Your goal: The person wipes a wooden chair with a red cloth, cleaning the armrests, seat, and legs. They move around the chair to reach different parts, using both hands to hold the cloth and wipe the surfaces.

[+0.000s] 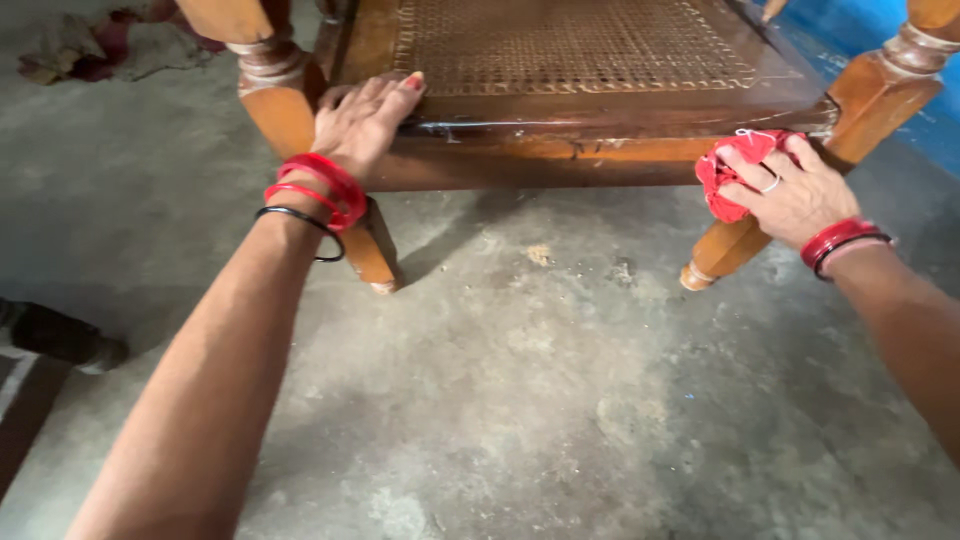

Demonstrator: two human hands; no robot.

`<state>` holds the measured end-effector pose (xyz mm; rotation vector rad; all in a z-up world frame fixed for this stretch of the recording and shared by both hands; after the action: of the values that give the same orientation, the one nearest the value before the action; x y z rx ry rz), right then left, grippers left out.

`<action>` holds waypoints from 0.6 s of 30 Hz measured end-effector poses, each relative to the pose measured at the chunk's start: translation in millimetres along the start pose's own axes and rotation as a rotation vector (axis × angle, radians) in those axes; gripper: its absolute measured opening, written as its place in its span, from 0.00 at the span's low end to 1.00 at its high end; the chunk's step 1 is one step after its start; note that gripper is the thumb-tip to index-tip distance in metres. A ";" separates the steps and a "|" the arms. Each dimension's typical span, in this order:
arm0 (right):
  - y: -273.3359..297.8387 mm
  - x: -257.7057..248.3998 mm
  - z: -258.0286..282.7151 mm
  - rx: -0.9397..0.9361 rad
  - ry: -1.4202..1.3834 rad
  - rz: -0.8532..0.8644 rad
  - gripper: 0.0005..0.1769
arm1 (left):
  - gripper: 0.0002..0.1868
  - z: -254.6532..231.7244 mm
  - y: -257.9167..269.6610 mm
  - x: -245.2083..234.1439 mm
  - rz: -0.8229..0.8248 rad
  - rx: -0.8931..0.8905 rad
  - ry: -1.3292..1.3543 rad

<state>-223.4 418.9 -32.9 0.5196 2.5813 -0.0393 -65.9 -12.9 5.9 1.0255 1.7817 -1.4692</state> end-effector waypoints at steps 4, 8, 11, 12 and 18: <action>-75.5 -31.7 44.5 -0.069 -0.318 -0.137 0.40 | 0.28 4.3 -14.0 4.5 0.147 -0.284 0.101; -191.6 -170.4 104.2 -0.281 -0.738 -1.000 0.29 | 0.27 8.9 -11.7 5.5 0.221 -0.350 0.166; -259.7 -243.0 144.4 -0.296 -0.385 -0.985 0.21 | 0.25 5.7 -11.5 4.2 0.176 -0.189 0.097; -267.9 -250.0 146.4 -0.293 -0.359 -0.979 0.20 | 0.24 4.6 -12.1 2.9 0.157 -0.126 0.066; -168.8 -147.0 96.3 -0.261 -0.144 -0.991 0.33 | 0.24 -7.3 -1.8 5.3 0.122 0.056 -0.158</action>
<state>-122.7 198.4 -57.6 -0.8378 2.3868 -0.0706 -70.0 -4.9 3.9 0.9983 1.5483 -1.4881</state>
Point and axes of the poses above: each hand's wrist, its own y-axis away from the middle knuckle, its own x-axis out of the palm, z = x × y, the point moved 7 cm from there along -y, towards the middle knuckle, and after that the axes turned 10 degrees about -x, right-handed, at the moved point
